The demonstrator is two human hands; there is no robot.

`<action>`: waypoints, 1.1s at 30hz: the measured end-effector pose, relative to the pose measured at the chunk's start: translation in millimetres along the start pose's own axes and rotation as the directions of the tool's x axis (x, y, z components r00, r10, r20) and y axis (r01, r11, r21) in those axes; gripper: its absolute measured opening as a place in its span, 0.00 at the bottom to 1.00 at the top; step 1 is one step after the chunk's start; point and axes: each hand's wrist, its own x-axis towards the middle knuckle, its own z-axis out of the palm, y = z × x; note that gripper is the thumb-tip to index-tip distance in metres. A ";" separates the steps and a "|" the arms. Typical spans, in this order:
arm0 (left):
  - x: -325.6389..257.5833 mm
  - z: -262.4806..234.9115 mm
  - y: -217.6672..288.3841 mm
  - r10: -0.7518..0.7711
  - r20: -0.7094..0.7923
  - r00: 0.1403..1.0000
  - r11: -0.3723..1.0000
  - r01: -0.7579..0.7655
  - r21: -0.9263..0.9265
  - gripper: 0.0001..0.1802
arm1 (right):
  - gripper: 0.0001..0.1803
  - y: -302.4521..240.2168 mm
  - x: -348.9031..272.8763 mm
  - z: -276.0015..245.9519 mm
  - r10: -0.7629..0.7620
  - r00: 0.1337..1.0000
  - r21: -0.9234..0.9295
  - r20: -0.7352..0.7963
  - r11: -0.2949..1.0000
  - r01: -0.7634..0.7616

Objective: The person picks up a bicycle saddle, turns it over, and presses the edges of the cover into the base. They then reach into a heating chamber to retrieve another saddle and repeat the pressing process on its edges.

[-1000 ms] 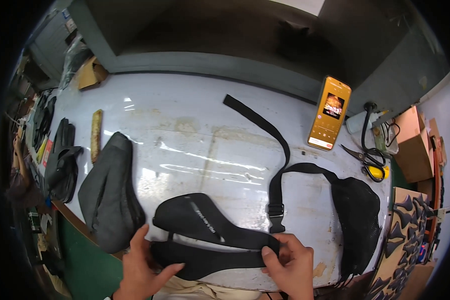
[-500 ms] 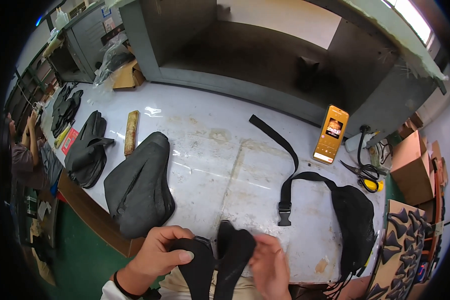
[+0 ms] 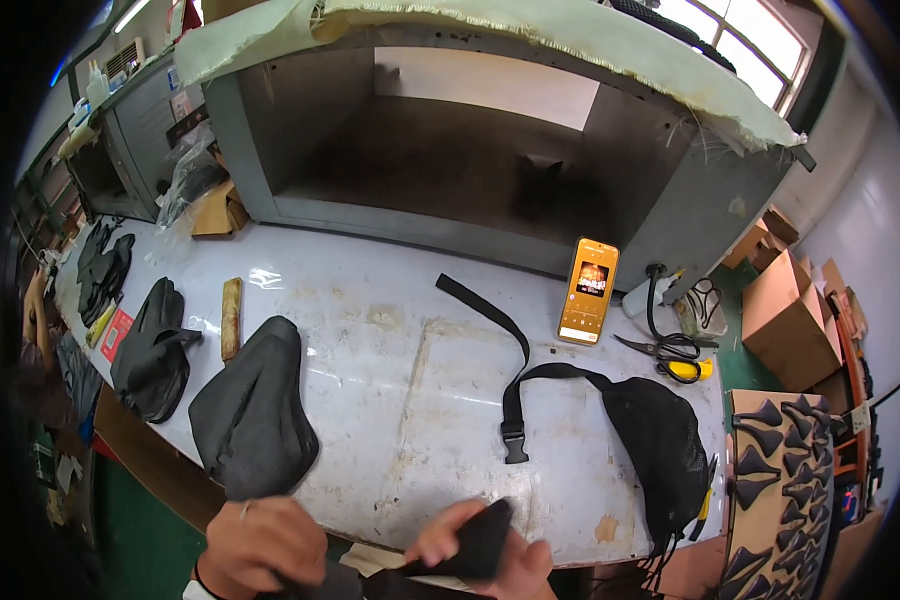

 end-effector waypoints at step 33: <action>-35.9 -16.8 -24.9 -0.574 0.149 0.805 0.765 0.592 -0.255 0.09 | 0.23 -70.3 13.1 52.8 -0.114 0.961 -0.868 0.253 0.411 0.278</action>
